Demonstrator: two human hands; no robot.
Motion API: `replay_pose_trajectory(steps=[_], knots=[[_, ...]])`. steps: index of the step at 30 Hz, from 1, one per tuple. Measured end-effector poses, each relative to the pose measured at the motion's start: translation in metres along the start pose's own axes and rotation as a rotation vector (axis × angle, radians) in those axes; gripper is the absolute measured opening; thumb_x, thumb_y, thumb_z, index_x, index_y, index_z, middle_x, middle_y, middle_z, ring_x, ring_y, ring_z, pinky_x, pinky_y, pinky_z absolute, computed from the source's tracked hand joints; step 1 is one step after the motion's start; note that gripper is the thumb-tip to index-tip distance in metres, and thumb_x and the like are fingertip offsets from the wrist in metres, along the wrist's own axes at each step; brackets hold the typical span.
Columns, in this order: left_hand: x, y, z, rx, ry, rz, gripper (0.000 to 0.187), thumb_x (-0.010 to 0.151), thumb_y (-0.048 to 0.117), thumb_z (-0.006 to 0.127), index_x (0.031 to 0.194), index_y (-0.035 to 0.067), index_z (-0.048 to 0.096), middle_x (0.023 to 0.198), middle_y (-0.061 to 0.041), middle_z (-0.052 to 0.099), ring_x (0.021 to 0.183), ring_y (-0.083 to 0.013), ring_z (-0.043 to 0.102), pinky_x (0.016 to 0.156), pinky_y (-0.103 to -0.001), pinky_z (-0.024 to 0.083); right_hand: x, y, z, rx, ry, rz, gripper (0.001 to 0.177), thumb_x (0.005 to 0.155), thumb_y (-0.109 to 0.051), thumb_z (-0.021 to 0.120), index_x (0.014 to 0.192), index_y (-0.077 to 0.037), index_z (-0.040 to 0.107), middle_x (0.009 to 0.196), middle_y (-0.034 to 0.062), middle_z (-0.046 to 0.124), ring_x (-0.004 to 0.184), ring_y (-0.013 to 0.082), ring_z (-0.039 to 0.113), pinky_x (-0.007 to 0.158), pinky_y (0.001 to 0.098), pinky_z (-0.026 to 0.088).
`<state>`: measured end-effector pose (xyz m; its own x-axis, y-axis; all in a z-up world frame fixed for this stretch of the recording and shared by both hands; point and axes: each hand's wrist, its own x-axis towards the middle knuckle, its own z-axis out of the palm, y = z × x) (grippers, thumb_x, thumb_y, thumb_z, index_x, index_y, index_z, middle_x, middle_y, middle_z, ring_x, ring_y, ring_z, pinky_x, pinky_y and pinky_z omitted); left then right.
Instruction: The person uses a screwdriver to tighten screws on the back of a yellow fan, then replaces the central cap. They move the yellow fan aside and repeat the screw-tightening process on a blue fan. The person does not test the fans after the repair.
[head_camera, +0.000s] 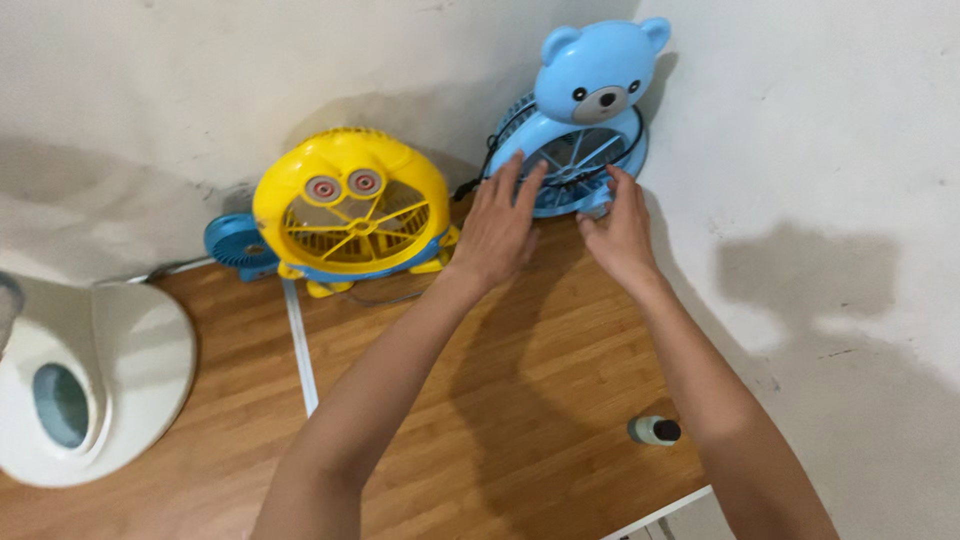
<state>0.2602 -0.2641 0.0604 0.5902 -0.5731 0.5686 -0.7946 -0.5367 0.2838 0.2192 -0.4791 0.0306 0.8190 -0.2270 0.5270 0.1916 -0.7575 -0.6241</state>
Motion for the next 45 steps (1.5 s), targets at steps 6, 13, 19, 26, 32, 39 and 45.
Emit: replay_pose_trajectory(steps=[6, 13, 19, 26, 32, 39, 45], knots=[[0.041, 0.001, 0.014, 0.017, 0.085, -0.102, 0.106, 0.077, 0.011, 0.082, 0.159, 0.009, 0.016, 0.161, -0.031, 0.018, 0.146, -0.0538, 0.027, 0.115, -0.067, 0.028, 0.029, 0.013, 0.001, -0.058, 0.104, -0.032, 0.095, 0.078, -0.002, 0.083, 0.156, -0.001, 0.028, 0.151, 0.0269, 0.038, 0.143, 0.0446, 0.038, 0.118, 0.0485, 0.035], [0.077, -0.009, 0.035, -0.183, -0.061, -0.498, 0.11, 0.076, 0.005, 0.081, 0.159, 0.011, 0.008, 0.158, -0.018, 0.023, 0.143, -0.0491, 0.029, 0.104, -0.081, 0.025, 0.077, 0.049, -0.011, -0.037, 0.016, 0.03, 0.111, 0.075, -0.006, 0.085, 0.161, -0.002, 0.014, 0.161, 0.0292, 0.027, 0.15, 0.0455, 0.027, 0.123, 0.0483, 0.025], [0.072, -0.015, 0.052, -0.109, -0.023, -0.507, 0.084, 0.083, -0.015, 0.061, 0.155, 0.015, 0.029, 0.155, -0.021, 0.028, 0.136, -0.0519, 0.038, 0.104, -0.083, 0.029, 0.085, 0.063, -0.013, 0.006, -0.04, 0.042, 0.103, 0.074, -0.007, 0.083, 0.158, -0.005, 0.025, 0.158, 0.0267, 0.036, 0.147, 0.0437, 0.034, 0.12, 0.047, 0.032], [0.055, -0.003, 0.046, -0.112, 0.0, -0.439, 0.085, 0.072, -0.018, 0.061, 0.146, 0.014, 0.034, 0.157, -0.027, 0.022, 0.134, -0.0515, 0.036, 0.098, -0.079, 0.033, 0.065, 0.052, -0.03, -0.051, -0.009, 0.035, 0.072, 0.084, -0.005, 0.079, 0.146, -0.004, 0.043, 0.144, 0.0252, 0.053, 0.138, 0.0429, 0.05, 0.114, 0.0475, 0.041], [0.026, 0.0, 0.046, -0.147, 0.111, -0.3, 0.079, 0.074, -0.015, 0.063, 0.144, 0.011, 0.04, 0.155, -0.021, 0.039, 0.127, -0.0468, 0.045, 0.103, -0.061, 0.04, 0.028, 0.029, -0.054, -0.004, 0.011, 0.06, 0.06, 0.091, -0.007, 0.075, 0.143, -0.003, 0.045, 0.139, 0.0222, 0.06, 0.134, 0.0401, 0.056, 0.107, 0.0473, 0.046], [-0.001, 0.01, 0.034, -0.221, 0.187, -0.209, 0.08, 0.079, -0.005, 0.076, 0.152, 0.01, 0.044, 0.145, -0.018, 0.049, 0.126, -0.042, 0.05, 0.108, -0.048, 0.043, -0.002, 0.013, -0.074, 0.163, -0.02, 0.286, 0.052, 0.085, -0.008, 0.074, 0.134, -0.004, 0.058, 0.137, 0.0122, 0.064, 0.135, 0.0279, 0.056, 0.102, 0.0428, 0.049], [-0.017, 0.04, 0.016, -0.227, 0.135, -0.377, 0.066, 0.083, 0.022, 0.083, 0.142, 0.015, 0.055, 0.142, -0.01, 0.055, 0.122, -0.0397, 0.05, 0.103, -0.05, 0.042, -0.039, 0.01, -0.073, 0.33, 0.001, 0.253, 0.049, 0.092, -0.001, 0.072, 0.139, 0.0, 0.06, 0.144, 0.0155, 0.064, 0.142, 0.0276, 0.055, 0.116, 0.0394, 0.043]])
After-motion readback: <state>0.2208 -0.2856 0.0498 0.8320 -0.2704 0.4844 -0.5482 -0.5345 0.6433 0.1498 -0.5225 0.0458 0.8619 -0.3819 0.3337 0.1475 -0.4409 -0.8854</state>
